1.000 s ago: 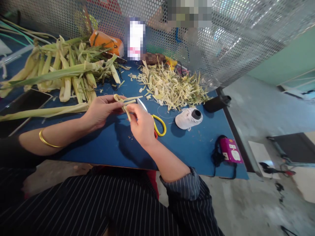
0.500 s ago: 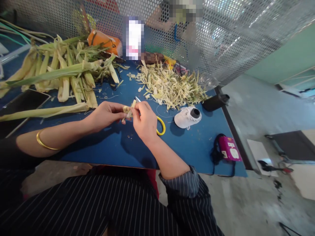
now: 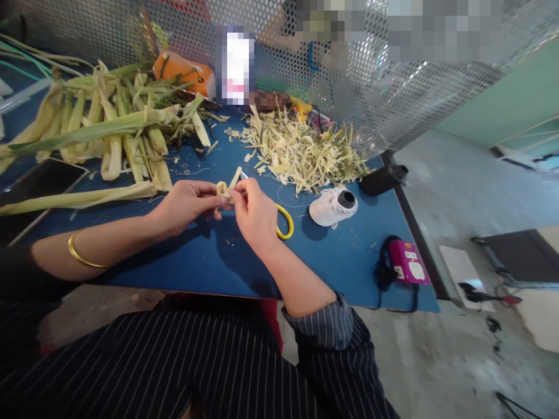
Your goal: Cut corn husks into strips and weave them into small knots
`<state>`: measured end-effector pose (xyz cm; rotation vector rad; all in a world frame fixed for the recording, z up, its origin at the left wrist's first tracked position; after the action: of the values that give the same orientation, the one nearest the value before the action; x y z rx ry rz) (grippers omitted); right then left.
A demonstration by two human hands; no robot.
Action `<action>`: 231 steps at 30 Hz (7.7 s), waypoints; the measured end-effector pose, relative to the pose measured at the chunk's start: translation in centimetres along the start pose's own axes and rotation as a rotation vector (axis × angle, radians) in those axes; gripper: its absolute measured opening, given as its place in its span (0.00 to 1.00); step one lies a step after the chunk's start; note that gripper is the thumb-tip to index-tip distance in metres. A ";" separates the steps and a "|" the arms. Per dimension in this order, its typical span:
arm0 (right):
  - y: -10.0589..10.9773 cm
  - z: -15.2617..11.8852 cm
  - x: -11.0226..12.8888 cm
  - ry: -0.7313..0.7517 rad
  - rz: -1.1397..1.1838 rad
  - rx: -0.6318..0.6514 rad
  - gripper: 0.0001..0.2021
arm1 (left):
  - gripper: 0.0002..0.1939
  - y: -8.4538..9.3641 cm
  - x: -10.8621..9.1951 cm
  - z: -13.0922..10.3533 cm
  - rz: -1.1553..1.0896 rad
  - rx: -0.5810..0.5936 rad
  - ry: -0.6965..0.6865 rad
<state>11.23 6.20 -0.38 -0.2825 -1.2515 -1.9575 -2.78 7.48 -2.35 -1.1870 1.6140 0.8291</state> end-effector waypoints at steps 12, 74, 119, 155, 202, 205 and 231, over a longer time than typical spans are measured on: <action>0.7 0.7 2.5 0.466 -0.460 0.064 0.09 | 0.13 0.8 0.3 0.7 -0.202 0.029 0.106; -1.2 -0.1 -1.5 -0.303 0.508 0.014 0.08 | 0.09 0.6 -0.6 0.1 0.149 -0.119 -0.106; -0.8 0.1 -1.6 -0.167 0.387 -0.117 0.09 | 0.17 -2.1 0.8 -0.6 0.313 0.345 0.067; -0.1 -0.1 3.2 0.566 -0.253 0.132 0.10 | 0.07 1.0 1.4 1.4 -0.213 0.001 0.232; 2.2 -0.1 2.5 0.321 -0.169 -0.215 0.08 | 0.10 1.6 -0.2 1.3 -0.211 -0.006 0.144; 0.9 0.5 1.3 0.197 -0.136 -0.020 0.10 | 0.13 1.6 -0.1 1.2 -0.177 -0.013 0.162; -1.4 0.0 -2.0 -0.430 0.859 -0.088 0.12 | 0.13 0.7 -0.4 0.9 -0.060 0.135 0.131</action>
<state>11.60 7.47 -2.39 -1.1269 -1.0345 -1.2250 -3.12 8.64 -2.34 -1.2078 1.7030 0.6053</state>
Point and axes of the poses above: each hand's wrist, its own z-axis towards the middle knuckle, its own y-axis out of the back of the hand, x = y × z, the point moved 6 cm from there along z, towards the middle knuckle, and after that the axes turned 10 degrees about y, right-handed, at the moved point
